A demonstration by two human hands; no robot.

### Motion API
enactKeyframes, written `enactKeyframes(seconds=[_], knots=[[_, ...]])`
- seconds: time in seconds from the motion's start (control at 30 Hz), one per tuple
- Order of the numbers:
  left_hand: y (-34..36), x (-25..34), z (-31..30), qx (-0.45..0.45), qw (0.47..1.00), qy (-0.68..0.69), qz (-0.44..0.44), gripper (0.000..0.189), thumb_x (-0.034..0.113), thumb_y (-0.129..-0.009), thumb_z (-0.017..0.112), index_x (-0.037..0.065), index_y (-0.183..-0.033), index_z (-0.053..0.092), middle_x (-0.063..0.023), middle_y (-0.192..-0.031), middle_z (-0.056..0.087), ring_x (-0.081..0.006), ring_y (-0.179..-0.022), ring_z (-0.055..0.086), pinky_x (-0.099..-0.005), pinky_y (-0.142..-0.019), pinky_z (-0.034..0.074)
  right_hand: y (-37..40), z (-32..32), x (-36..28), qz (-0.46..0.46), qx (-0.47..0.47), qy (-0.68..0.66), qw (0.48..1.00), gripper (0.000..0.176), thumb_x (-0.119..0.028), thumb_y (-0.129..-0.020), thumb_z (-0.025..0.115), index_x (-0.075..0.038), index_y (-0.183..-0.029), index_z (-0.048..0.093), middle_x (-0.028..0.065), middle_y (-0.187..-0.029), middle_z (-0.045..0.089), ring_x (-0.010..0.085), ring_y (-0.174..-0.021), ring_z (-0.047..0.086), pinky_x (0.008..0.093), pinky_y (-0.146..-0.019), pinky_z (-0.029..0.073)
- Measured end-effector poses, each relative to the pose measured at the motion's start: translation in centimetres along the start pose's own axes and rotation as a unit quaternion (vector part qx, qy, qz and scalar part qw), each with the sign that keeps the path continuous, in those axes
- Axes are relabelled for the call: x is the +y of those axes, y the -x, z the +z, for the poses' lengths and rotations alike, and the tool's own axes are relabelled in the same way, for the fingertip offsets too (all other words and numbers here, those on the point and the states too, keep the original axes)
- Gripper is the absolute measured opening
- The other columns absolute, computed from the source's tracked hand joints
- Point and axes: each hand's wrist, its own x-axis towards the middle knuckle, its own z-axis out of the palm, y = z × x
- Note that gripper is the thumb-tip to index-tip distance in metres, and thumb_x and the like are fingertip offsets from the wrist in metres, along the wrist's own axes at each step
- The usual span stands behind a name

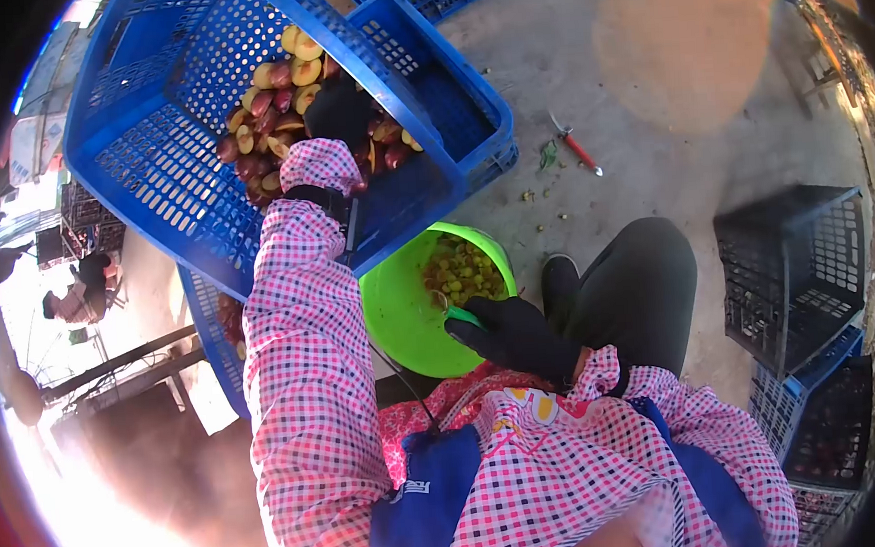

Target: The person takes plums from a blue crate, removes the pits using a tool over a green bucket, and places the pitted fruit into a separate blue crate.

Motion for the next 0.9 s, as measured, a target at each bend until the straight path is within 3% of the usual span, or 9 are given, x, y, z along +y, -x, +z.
enactKeyframes(seconds=[0.13, 0.17, 0.2, 0.27, 0.33, 0.47, 0.5, 0.63, 0.9], knots=[[4.1, 3.9, -3.3, -0.005, 0.975, 0.221, -0.033, 0.034, 0.033, -0.083, 0.068, 0.001, -0.096, 0.066, -0.0142, -0.07, 0.063, -0.0264, -0.071, 0.064, -0.0409, -0.069, 0.052, 0.4, -0.1, -1.1, 0.034, 0.036, 0.033, 0.998, 0.038, -0.042, -0.093, 0.054, -0.008, -0.108, 0.062, 0.0196, -0.088, 0.068, 0.0382, -0.084, 0.066, 0.0457, -0.073, 0.05], [4.8, 3.3, -3.5, 0.016, 0.981, 0.194, 0.002, 0.029, 0.025, -0.085, 0.066, 0.003, -0.103, 0.065, -0.0141, -0.074, 0.062, -0.024, -0.068, 0.062, -0.035, -0.065, 0.052, 0.3, 0.0, -1.0, 0.03, 0.035, 0.03, 0.998, 0.038, -0.042, -0.093, 0.054, -0.008, -0.108, 0.062, 0.0196, -0.088, 0.068, 0.0382, -0.084, 0.066, 0.0457, -0.073, 0.05], [8.0, 4.5, -4.7, 0.062, 0.96, 0.234, 0.137, 0.024, 0.019, -0.086, 0.064, 0.001, -0.102, 0.064, -0.0132, -0.082, 0.063, -0.0206, -0.071, 0.063, -0.0309, -0.064, 0.051, 0.1, 0.1, -0.8, 0.033, 0.056, 0.022, 0.998, 0.038, -0.041, -0.093, 0.054, -0.007, -0.11, 0.061, 0.0187, -0.087, 0.068, 0.0373, -0.083, 0.066, 0.045, -0.072, 0.05], [14.2, 9.3, -7.7, -0.042, 0.84, 0.53, -0.112, 0.026, 0.022, -0.09, 0.06, 0.002, -0.105, 0.063, -0.0101, -0.09, 0.063, -0.0184, -0.079, 0.064, -0.0305, -0.069, 0.051, 0.4, -0.1, -1.3, 0.035, 0.069, 0.014, 0.997, 0.038, -0.04, -0.093, 0.054, -0.007, -0.112, 0.059, 0.0178, -0.086, 0.068, 0.0365, -0.082, 0.066, 0.0444, -0.072, 0.05], [20.2, 11.9, -8.6, -0.07, 0.839, 0.525, -0.123, 0.032, 0.029, -0.093, 0.056, 0.002, -0.108, 0.063, -0.0093, -0.094, 0.063, -0.0178, -0.083, 0.063, -0.03, -0.072, 0.051, 1.0, -0.6, -2.9, -0.057, 0.102, -0.149, 0.982, 0.036, -0.036, -0.093, 0.057, -0.005, -0.113, 0.057, 0.0154, -0.083, 0.067, 0.0351, -0.079, 0.066, 0.0422, -0.07, 0.05], [28.5, 14.0, -6.6, -0.064, 0.794, 0.585, -0.155, 0.046, 0.041, -0.1, 0.044, 0.002, -0.121, 0.056, -0.0063, -0.098, 0.062, -0.0132, -0.081, 0.061, -0.0275, -0.073, 0.051, 1.3, 0.7, -2.1, -0.186, 0.086, -0.086, 0.975, 0.029, -0.031, -0.091, 0.062, -0.004, -0.103, 0.061, 0.0148, -0.079, 0.065, 0.0328, -0.073, 0.066, 0.0401, -0.065, 0.049], [29.8, 14.3, -6.5, -0.063, 0.817, 0.555, -0.143, 0.059, 0.052, -0.102, 0.032, 0.002, -0.122, 0.056, -0.0067, -0.101, 0.062, -0.0129, -0.086, 0.061, -0.0279, -0.077, 0.051, 1.4, 1.1, -2.2, -0.231, 0.114, -0.046, 0.965, 0.03, -0.032, -0.09, 0.064, -0.004, -0.096, 0.063, 0.0169, -0.073, 0.064, 0.036, -0.067, 0.064, 0.0413, -0.06, 0.048], [32.2, 15.5, -6.0, -0.026, 0.826, 0.546, -0.136, 0.062, 0.052, -0.102, 0.03, -0.001, -0.119, 0.058, -0.0109, -0.111, 0.063, -0.0183, -0.1, 0.062, -0.0318, -0.089, 0.051, 2.1, 1.7, -2.2, -0.262, 0.113, 0.021, 0.958, 0.031, -0.034, -0.09, 0.064, -0.003, -0.093, 0.064, 0.0192, -0.068, 0.062, 0.0393, -0.062, 0.061, 0.0434, -0.056, 0.047], [33.1, 14.9, -5.0, -0.014, 0.787, 0.577, -0.218, 0.059, 0.051, -0.102, 0.032, 0.0, -0.115, 0.059, -0.0097, -0.107, 0.064, -0.0166, -0.095, 0.062, -0.0305, -0.084, 0.052, 2.0, 2.1, -2.0, -0.254, 0.068, 0.014, 0.965, 0.033, -0.033, -0.089, 0.065, -0.001, -0.087, 0.063, 0.0207, -0.063, 0.059, 0.0388, -0.058, 0.06, 0.0442, -0.053, 0.045]])
